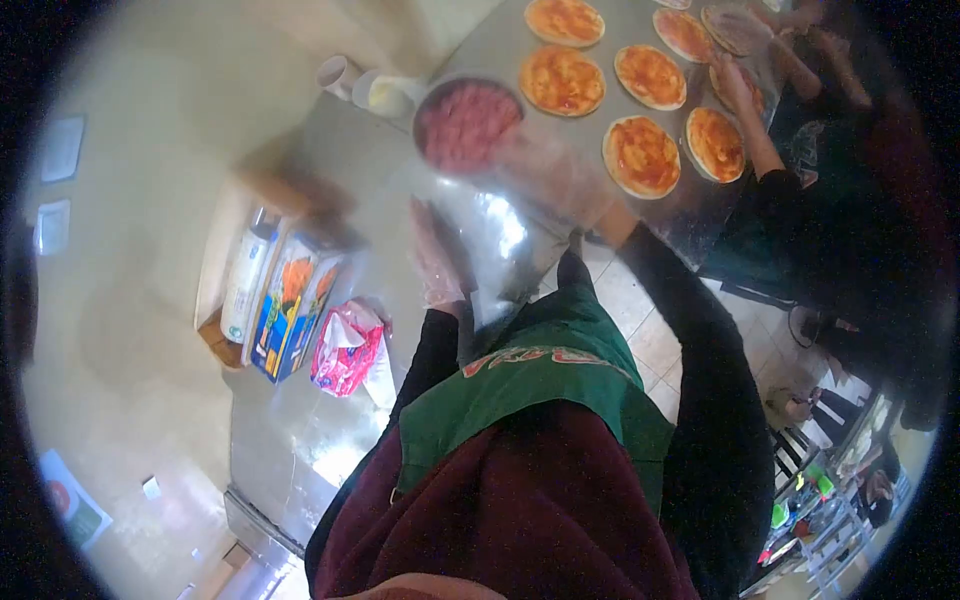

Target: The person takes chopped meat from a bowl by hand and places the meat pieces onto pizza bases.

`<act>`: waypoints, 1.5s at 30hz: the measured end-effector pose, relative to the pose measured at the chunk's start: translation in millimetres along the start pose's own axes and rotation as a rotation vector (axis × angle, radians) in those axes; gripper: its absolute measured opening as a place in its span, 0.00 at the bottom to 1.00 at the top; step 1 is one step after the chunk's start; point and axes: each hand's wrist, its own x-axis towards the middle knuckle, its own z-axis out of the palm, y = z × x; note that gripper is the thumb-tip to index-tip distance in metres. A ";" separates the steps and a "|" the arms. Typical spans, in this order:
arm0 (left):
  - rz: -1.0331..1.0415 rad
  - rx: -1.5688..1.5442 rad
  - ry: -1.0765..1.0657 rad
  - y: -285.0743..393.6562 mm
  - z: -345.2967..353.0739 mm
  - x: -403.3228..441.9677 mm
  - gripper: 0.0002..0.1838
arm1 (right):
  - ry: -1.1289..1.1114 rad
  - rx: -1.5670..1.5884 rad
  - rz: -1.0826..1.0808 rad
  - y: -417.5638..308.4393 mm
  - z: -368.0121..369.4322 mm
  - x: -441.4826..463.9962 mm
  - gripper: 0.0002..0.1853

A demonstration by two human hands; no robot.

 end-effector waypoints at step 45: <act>0.318 0.763 0.446 40.0 -37.9 -47.1 0.28 | 0.098 0.615 0.976 29.4 -16.8 -62.2 0.13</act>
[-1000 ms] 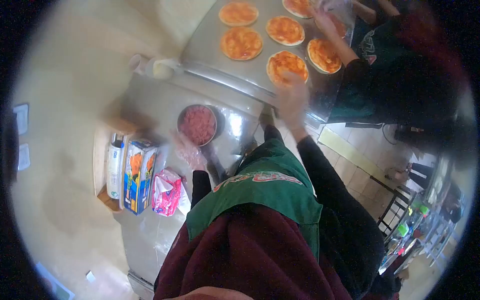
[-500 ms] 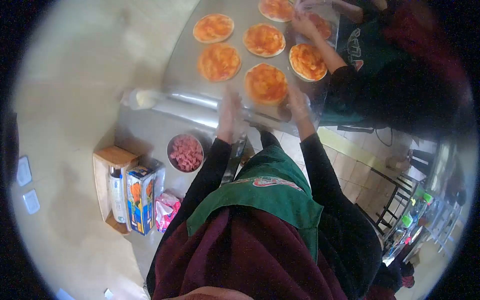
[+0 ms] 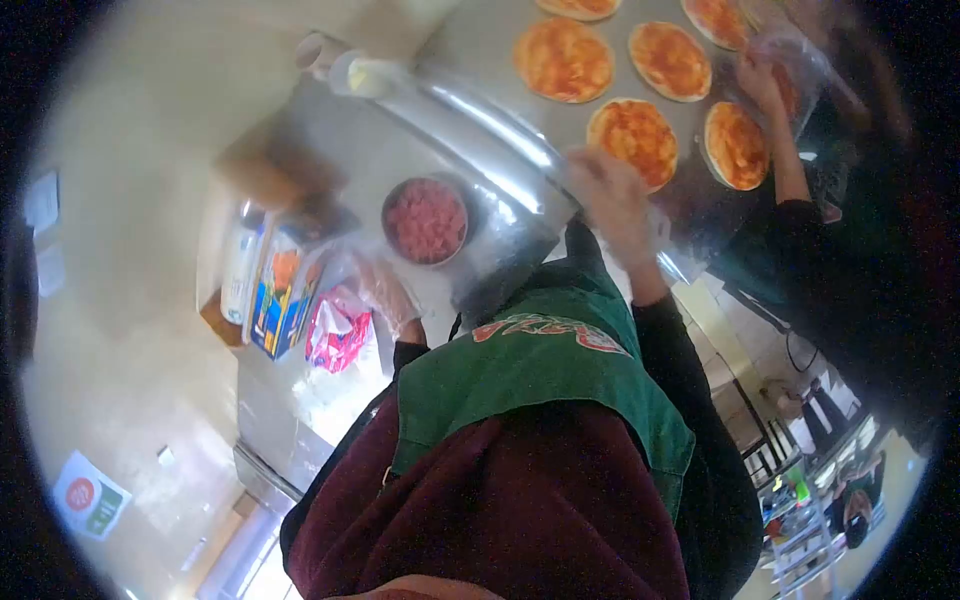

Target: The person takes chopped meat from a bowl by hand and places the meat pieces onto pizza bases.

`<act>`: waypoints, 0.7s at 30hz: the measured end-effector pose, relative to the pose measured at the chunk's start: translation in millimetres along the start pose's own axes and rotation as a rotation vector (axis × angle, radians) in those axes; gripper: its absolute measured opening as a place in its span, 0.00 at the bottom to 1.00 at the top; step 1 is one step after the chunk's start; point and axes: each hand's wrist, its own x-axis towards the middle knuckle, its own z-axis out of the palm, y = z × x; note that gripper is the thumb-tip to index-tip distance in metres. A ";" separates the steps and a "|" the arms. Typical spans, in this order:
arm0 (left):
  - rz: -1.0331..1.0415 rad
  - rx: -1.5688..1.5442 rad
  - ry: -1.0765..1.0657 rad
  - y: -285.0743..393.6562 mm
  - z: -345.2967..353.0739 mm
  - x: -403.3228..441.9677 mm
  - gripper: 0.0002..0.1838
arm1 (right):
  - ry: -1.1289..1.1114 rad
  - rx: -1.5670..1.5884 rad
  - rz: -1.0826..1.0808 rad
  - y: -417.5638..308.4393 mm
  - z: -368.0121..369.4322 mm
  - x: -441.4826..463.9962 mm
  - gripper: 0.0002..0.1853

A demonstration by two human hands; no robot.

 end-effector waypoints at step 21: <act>0.335 0.333 -0.442 23.5 11.7 35.6 0.20 | -0.261 -1.312 -0.705 25.2 206.3 -6.1 0.22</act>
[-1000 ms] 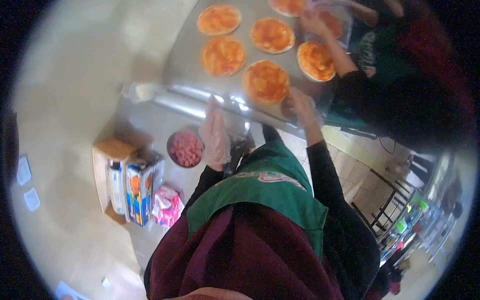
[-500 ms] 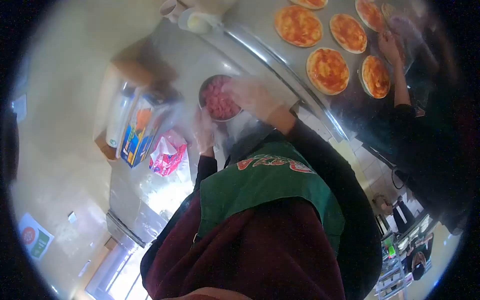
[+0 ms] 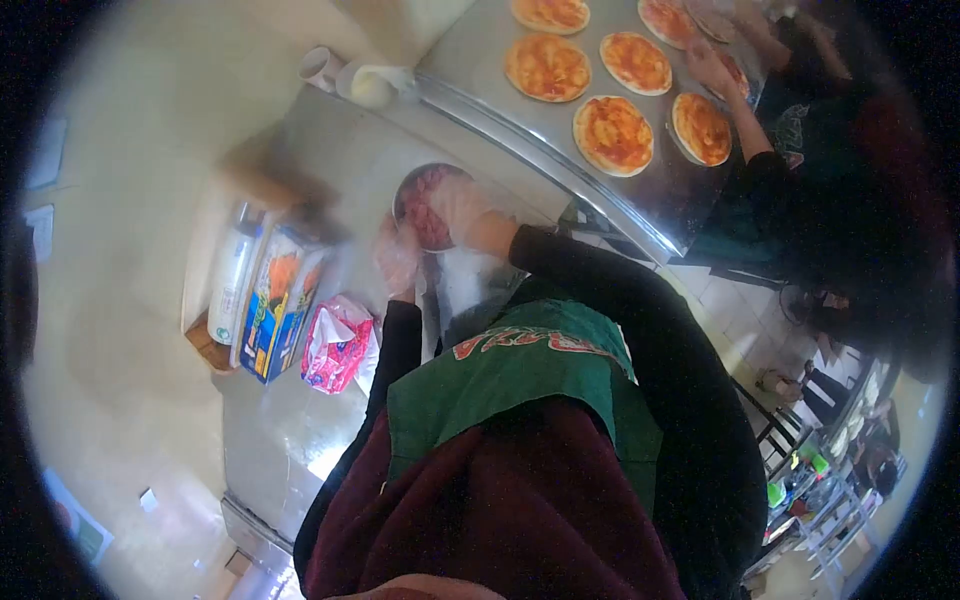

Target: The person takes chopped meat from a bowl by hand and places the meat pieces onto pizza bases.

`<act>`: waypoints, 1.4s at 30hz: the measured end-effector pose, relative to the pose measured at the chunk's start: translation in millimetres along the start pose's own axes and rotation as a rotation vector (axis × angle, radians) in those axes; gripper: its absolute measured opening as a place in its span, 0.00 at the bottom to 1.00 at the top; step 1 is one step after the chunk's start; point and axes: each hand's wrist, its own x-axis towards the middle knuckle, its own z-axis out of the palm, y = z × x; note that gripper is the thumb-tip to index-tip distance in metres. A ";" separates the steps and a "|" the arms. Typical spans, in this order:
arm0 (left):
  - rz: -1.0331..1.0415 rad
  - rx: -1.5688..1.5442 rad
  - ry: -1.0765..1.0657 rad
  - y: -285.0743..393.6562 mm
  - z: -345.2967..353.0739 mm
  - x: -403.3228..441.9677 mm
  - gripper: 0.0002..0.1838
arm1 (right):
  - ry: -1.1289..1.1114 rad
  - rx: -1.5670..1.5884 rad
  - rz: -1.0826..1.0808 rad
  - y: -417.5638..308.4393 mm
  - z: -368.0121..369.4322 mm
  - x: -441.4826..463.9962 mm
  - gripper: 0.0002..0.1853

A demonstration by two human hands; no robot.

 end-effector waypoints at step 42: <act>0.378 -0.030 -0.077 255.8 355.3 376.8 0.11 | 0.831 2.014 0.571 503.8 -37.6 52.5 0.21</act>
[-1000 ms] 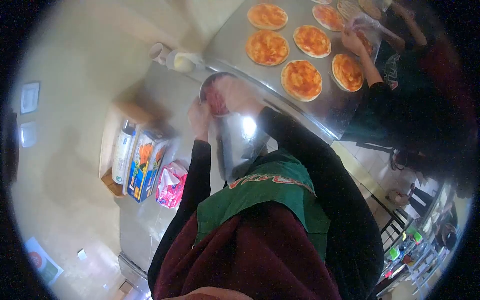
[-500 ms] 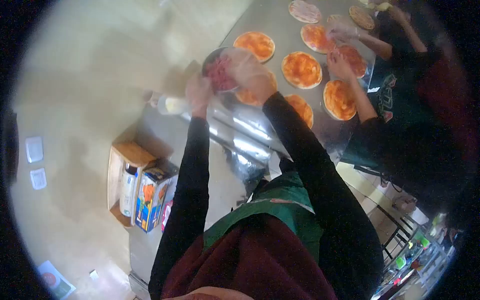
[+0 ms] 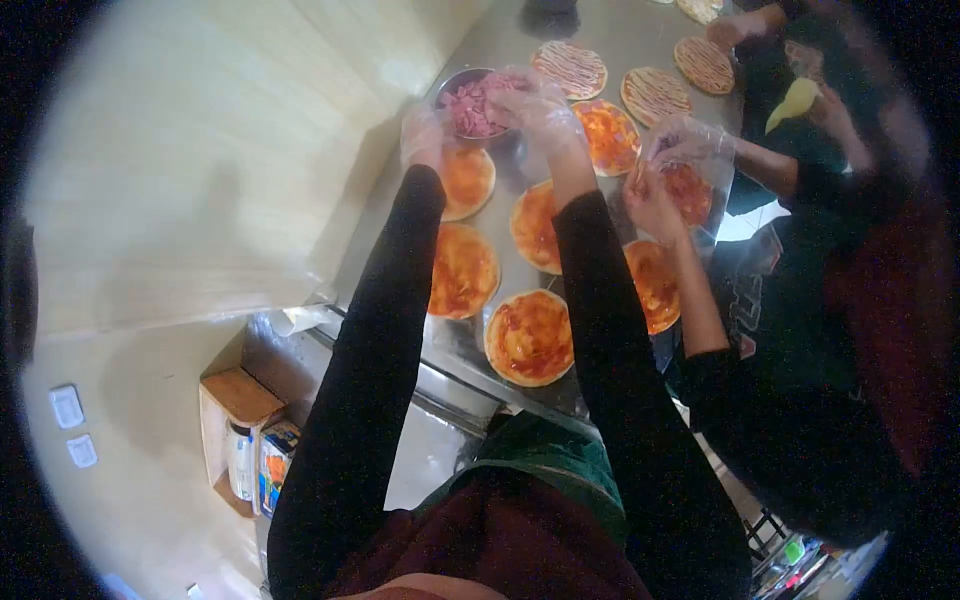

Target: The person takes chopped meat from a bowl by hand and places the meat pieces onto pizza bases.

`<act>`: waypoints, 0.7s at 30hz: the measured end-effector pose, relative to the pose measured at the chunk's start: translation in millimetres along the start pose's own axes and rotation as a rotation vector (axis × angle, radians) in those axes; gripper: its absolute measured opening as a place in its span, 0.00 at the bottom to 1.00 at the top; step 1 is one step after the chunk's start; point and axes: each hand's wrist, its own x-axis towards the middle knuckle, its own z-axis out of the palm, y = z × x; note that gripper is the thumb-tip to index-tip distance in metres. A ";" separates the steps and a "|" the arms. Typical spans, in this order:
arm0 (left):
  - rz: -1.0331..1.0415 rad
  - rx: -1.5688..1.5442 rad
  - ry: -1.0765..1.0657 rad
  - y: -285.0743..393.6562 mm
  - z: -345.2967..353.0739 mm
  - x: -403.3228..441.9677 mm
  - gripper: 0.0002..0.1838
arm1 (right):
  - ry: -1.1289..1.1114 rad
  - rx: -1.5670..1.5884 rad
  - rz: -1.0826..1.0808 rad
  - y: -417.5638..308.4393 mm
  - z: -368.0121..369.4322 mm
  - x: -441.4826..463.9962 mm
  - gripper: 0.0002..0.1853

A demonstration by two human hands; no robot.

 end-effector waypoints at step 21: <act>-0.675 -1.742 -0.216 55.5 -101.1 -183.5 0.33 | -0.407 -0.192 0.237 -1.9 54.8 -159.9 0.18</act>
